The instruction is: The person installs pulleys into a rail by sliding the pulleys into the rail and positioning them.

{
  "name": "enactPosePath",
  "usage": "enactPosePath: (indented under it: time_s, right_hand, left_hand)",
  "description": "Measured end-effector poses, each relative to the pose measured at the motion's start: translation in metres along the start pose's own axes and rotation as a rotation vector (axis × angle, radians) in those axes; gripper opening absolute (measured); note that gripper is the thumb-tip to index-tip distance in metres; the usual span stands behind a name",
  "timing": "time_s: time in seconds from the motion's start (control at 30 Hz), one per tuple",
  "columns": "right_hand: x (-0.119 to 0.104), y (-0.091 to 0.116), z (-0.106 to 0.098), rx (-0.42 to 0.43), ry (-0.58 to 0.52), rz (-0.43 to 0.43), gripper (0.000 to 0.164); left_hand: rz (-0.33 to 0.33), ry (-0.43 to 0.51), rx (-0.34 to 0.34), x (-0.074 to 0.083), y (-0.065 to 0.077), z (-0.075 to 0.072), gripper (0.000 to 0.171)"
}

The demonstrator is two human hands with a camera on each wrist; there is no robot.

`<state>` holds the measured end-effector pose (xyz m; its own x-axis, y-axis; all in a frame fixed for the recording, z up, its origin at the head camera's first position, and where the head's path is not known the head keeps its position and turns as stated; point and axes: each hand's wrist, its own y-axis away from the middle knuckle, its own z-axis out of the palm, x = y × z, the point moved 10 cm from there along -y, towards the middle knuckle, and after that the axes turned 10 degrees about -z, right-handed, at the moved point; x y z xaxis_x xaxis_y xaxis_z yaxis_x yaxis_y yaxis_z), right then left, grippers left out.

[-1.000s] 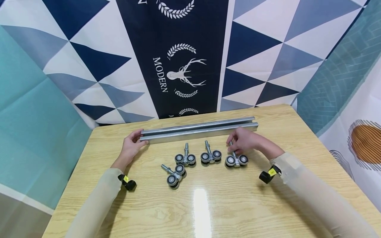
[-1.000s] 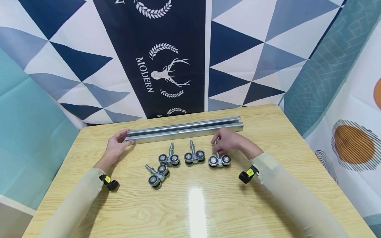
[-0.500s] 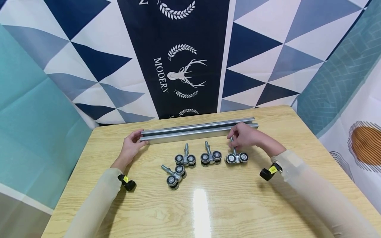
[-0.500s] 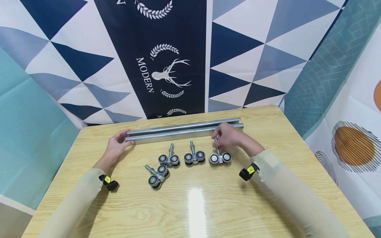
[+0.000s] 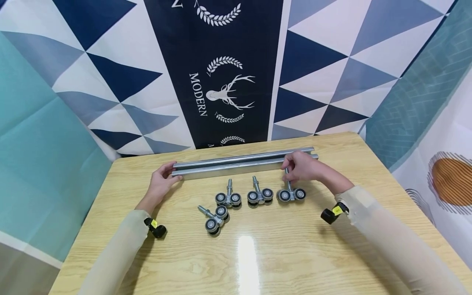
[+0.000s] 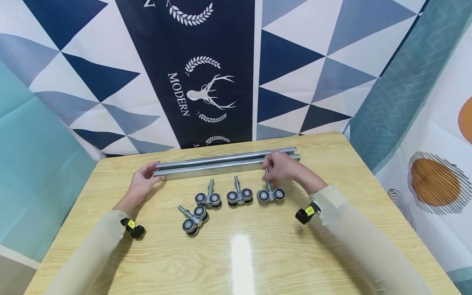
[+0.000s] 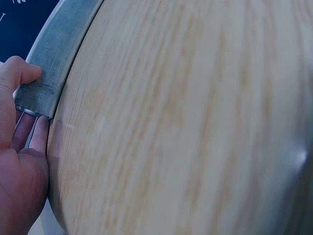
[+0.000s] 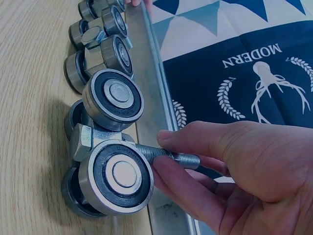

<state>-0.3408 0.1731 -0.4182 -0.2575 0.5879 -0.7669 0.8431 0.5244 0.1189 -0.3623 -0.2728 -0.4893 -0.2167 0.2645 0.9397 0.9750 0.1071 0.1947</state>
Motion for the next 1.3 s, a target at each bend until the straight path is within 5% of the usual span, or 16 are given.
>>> enactPosePath:
  time_s: [0.7,1.3]
  right_hand:
    - [-0.019,0.007,-0.008,0.004,0.189,-0.057,0.026]
    - [-0.024,0.013,-0.006,-0.032,0.159,-0.059,0.028]
  left_hand:
    - [-0.009,-0.008,-0.009,0.000,0.000,-0.001,0.066]
    - [-0.017,-0.006,-0.010,-0.001,0.000,0.000,0.065]
